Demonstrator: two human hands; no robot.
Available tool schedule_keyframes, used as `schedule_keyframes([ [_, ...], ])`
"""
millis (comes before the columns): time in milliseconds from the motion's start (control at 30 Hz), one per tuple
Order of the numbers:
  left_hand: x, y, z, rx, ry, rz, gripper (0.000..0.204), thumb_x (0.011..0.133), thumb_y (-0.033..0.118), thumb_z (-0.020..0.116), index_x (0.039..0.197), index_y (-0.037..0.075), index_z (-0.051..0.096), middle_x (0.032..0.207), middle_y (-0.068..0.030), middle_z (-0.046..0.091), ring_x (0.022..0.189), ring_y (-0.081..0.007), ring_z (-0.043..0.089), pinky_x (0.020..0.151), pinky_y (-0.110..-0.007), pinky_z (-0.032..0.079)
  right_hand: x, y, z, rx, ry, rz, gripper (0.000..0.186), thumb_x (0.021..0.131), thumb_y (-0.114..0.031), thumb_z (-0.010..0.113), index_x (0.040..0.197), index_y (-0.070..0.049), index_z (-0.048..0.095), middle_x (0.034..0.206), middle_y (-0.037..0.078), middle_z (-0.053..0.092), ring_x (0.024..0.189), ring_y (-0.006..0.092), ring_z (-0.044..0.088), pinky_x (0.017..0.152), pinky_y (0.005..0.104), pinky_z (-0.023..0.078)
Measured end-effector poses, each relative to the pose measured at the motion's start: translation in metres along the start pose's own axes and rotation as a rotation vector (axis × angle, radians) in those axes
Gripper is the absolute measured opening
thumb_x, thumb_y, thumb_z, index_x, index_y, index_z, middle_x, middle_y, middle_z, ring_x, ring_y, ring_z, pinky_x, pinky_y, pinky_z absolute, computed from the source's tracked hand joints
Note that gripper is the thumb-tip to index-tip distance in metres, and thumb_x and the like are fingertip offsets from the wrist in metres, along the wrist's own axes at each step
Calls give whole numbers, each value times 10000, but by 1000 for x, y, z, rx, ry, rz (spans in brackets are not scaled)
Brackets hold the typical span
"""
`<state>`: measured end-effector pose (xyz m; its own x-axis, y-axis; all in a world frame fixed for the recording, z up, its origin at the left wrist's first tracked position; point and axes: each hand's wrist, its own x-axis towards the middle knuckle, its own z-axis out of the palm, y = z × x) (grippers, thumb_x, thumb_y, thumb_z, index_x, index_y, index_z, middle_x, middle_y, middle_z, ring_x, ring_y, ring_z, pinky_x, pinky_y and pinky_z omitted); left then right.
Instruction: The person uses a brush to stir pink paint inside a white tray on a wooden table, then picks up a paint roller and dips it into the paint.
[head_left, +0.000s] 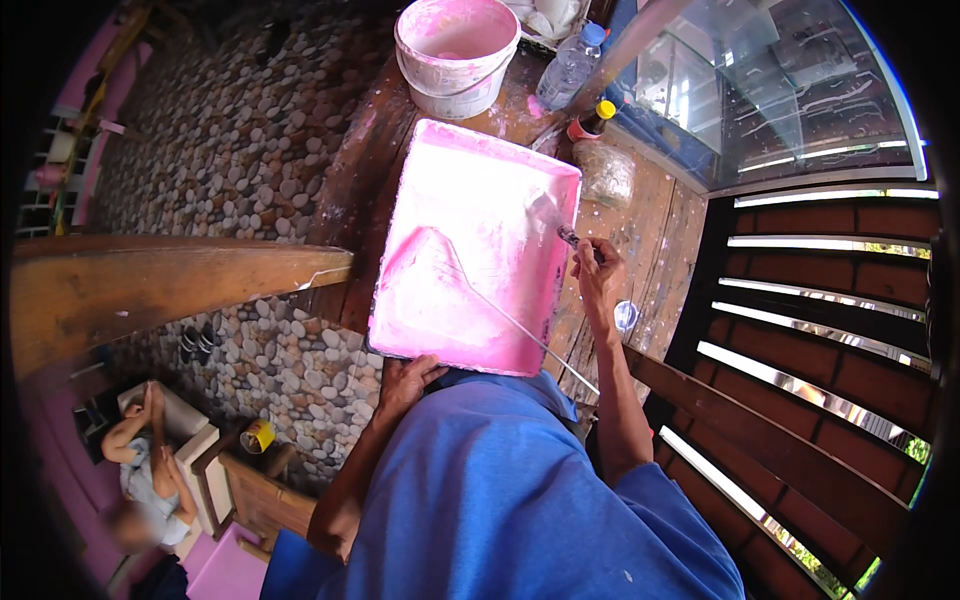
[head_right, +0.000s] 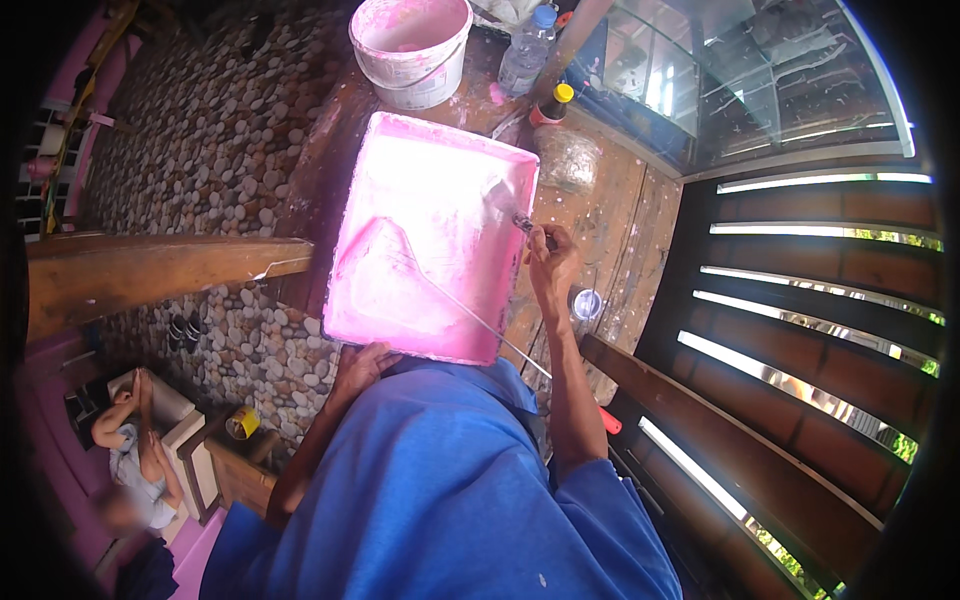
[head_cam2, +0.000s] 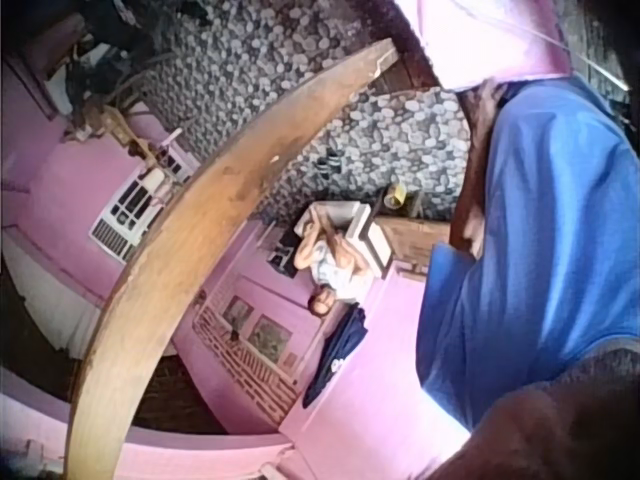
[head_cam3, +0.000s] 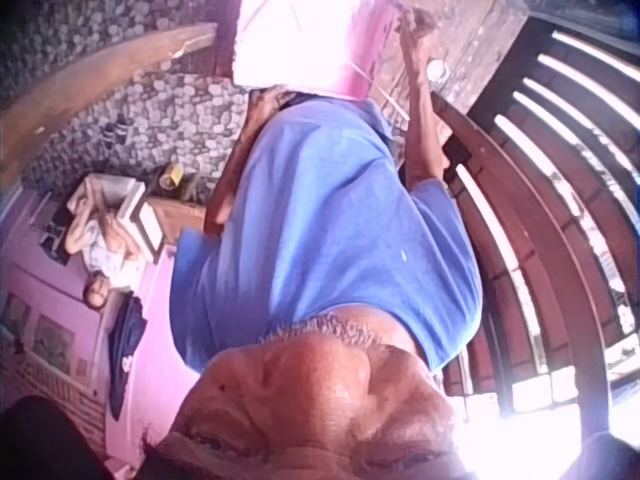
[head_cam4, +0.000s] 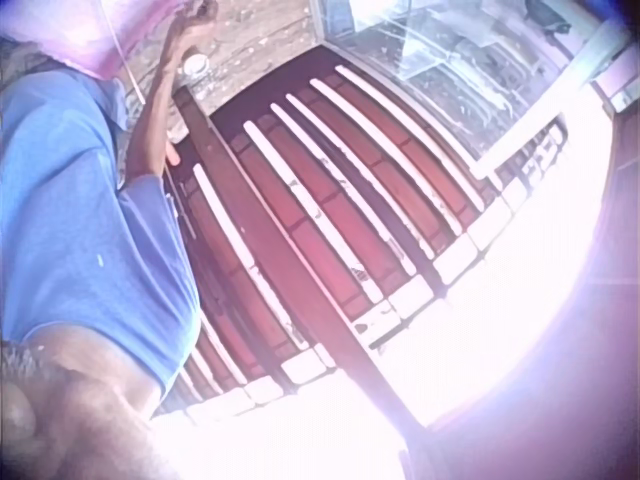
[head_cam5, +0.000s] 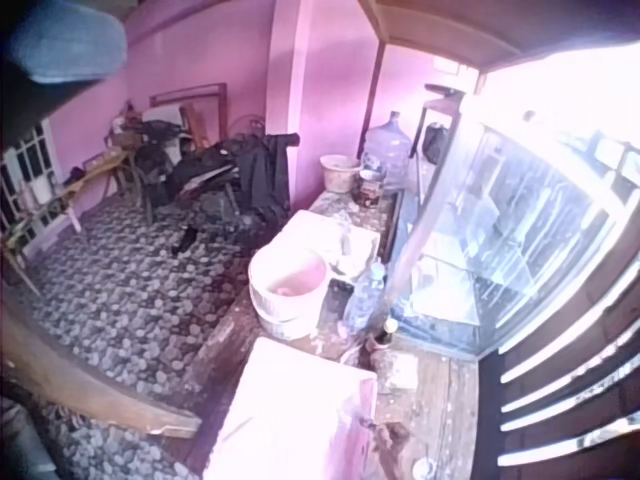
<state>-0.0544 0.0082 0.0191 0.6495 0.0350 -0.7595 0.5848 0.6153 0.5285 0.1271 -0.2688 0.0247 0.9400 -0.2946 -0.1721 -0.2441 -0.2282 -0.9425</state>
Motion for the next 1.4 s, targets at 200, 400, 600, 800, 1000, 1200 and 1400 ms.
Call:
schedule_keyframes([
  [200, -2, 1, 4, 0, 9, 14, 434, 836, -14, 547, 1227, 83, 387, 1058, -139, 542, 981, -254, 568, 876, -440, 483, 1, 3, 1, -28, 88, -44, 213, 863, -174, 576, 837, 36, 603, 610, 58, 580, 477, 91, 529, 440, 232, 428],
  [400, -4, 3, 6, 11, 14, 4, 480, 835, -13, 545, 1255, 89, 338, 1071, -132, 530, 979, -254, 568, 880, -450, 479, 2, -2, 1, 156, 40, -43, 203, 862, -163, 571, 828, 34, 606, 569, 26, 553, 477, 80, 521, 434, 237, 414],
  [600, -1, 0, 2, -49, 25, -8, 528, 810, -44, 564, 1270, 65, 328, 1086, -141, 512, 956, -254, 569, 808, -402, 526, -2, -16, -2, -83, 22, -34, 196, 861, -162, 580, 838, 31, 606, 577, 24, 547, 490, 82, 527, 430, 249, 396],
  [800, 4, -4, -7, -71, -27, -28, 505, 803, -31, 577, 1247, 68, 358, 1071, -125, 540, 952, -251, 581, 815, -415, 518, -1, -22, -10, -509, 165, -472, 133, 823, -119, 593, 857, 9, 607, 585, 112, 554, 481, 143, 539, 459, 313, 417],
  [1000, 1, 1, 4, -19, 7, -22, 330, 815, 0, 554, 1128, 57, 463, 949, -87, 582, 906, -215, 589, 860, -424, 485, -2, -6, -13, -335, 39, -89, 141, 821, -125, 601, 866, 9, 607, 620, 110, 579, 486, 139, 541, 465, 306, 428],
  [1200, 11, -9, -12, -35, -36, -68, 498, 797, -22, 590, 1229, 84, 365, 1035, -110, 550, 941, -239, 581, 810, -401, 519, -7, 3, 8, 223, -111, 133, 232, 878, -219, 586, 838, 9, 600, 625, 47, 570, 477, 89, 507, 438, 227, 413],
  [1400, 9, -6, -8, -56, -32, -70, 518, 794, -33, 588, 1240, 87, 354, 1041, -117, 539, 946, -239, 575, 812, -404, 520, -3, 1, 12, -119, 93, -100, 211, 875, -179, 569, 855, 29, 600, 590, 9, 549, 480, 69, 488, 434, 230, 382],
])
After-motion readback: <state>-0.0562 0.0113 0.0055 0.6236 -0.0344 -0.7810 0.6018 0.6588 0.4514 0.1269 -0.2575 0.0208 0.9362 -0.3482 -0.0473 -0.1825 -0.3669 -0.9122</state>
